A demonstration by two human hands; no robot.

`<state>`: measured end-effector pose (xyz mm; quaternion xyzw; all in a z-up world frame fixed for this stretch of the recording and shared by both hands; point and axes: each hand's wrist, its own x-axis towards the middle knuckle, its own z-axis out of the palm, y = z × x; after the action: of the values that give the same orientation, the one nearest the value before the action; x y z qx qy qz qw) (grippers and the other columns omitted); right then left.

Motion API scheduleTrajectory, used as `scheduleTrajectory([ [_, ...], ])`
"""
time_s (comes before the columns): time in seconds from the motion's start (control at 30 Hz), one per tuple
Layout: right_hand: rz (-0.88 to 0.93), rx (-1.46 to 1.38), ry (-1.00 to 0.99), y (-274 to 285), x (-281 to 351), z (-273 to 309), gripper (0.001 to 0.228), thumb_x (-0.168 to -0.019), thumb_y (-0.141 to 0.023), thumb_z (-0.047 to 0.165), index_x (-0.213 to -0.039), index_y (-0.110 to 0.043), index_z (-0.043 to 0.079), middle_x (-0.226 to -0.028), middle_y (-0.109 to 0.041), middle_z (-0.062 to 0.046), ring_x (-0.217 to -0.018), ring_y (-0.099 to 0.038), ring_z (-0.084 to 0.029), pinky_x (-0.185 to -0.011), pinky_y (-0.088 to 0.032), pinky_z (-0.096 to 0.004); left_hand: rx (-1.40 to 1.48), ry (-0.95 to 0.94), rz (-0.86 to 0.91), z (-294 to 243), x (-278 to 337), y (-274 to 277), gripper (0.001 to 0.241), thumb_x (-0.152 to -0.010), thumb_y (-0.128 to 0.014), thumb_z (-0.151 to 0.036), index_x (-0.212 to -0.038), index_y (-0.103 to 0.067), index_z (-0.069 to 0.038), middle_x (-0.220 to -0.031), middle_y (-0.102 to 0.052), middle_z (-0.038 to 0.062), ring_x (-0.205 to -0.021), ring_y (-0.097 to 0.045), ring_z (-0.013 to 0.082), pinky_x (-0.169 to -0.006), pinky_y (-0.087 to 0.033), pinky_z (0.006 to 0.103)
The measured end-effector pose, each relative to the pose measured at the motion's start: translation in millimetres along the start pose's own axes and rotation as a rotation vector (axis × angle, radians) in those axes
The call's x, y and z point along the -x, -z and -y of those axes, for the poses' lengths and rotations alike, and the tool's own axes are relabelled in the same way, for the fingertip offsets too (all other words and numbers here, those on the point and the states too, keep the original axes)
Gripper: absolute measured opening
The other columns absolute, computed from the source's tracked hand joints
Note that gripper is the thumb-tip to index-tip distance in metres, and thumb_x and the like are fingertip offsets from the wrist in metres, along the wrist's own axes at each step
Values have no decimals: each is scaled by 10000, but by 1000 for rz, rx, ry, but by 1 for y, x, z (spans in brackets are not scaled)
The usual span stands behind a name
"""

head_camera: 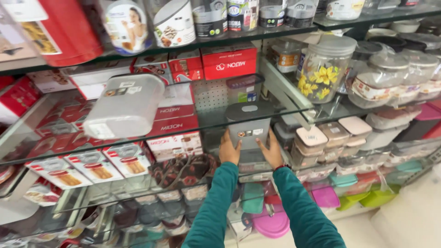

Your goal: Organizing various kitchen storage containers and boxed kitchenware on retail shelves in a store.

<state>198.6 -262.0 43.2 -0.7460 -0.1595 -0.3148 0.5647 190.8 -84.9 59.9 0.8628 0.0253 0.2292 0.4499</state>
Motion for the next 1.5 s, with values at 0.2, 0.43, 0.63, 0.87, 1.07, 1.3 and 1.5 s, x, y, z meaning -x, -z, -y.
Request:
scheduleTrajectory([
  [0.2, 30, 219, -226, -16, -56, -90, 775, -926, -789, 296, -1535, -386, 38, -1417, -513, -285, -1292, -548, -406, -1068, -457, -440, -106, 91, -39, -1, -62, -37, 797, -865, -781, -375, -1535, -371, -239, -1398, -570, 166, -1189, -587, 433, -975, -489, 507],
  [0.43, -73, 154, 134, -46, -108, -132, 781, -945, -707, 324, -1577, -339, 49, -1441, -508, -333, -1303, -534, -483, -1048, -449, -484, 43, -279, -206, 66, -147, -101, 770, -809, -780, -233, -1484, -416, -164, -1371, -600, 194, -1246, -594, 416, -1026, -494, 484],
  [0.63, 53, 339, -330, -68, -130, -173, 740, -931, -648, 382, -1581, -342, 207, -1245, -651, -275, -1111, -632, -492, -926, -507, -528, -95, 95, -4, 35, -160, -93, 817, -887, -744, -221, -1568, -294, -233, -1484, -476, 167, -1252, -568, 399, -1027, -487, 469],
  [0.87, 41, 384, -448, -71, -131, -174, 556, -923, -662, 354, -1423, -530, 150, -1215, -701, -241, -1161, -639, -453, -985, -499, -500, -12, -11, -81, 59, -162, -117, 958, -852, -739, -152, -1623, -172, -189, -1488, -463, 215, -1315, -516, 414, -1065, -467, 456],
  [1.07, -152, 287, -162, -77, -88, -123, 593, -897, -697, 252, -1410, -507, 23, -1336, -560, -287, -1245, -528, -489, -1062, -421, -502, 107, -151, -302, 42, -97, -69, 911, -815, -766, -146, -1551, -235, -63, -1467, -440, 272, -1325, -466, 456, -1088, -421, 474],
  [1.3, -259, 11, 19, -103, -23, 78, 314, -1004, -578, 107, -1307, -608, 33, -1297, -618, -186, -1232, -569, -366, -1038, -418, -451, 213, -406, -514, -34, 17, 97, 235, -1016, -591, -97, -1246, -629, -70, -1257, -653, 167, -1195, -585, 379, -1031, -457, 462],
  [1.5, 31, -392, 23, -162, 39, 146, 217, -1056, -588, 118, -886, -630, -8, -778, -625, -117, -692, -575, -303, -670, -469, -341, -73, -659, -515, -39, 59, 227, 130, -910, -634, -99, -998, -730, -106, -1101, -635, 146, -1037, -590, 348, -913, -437, 480],
])
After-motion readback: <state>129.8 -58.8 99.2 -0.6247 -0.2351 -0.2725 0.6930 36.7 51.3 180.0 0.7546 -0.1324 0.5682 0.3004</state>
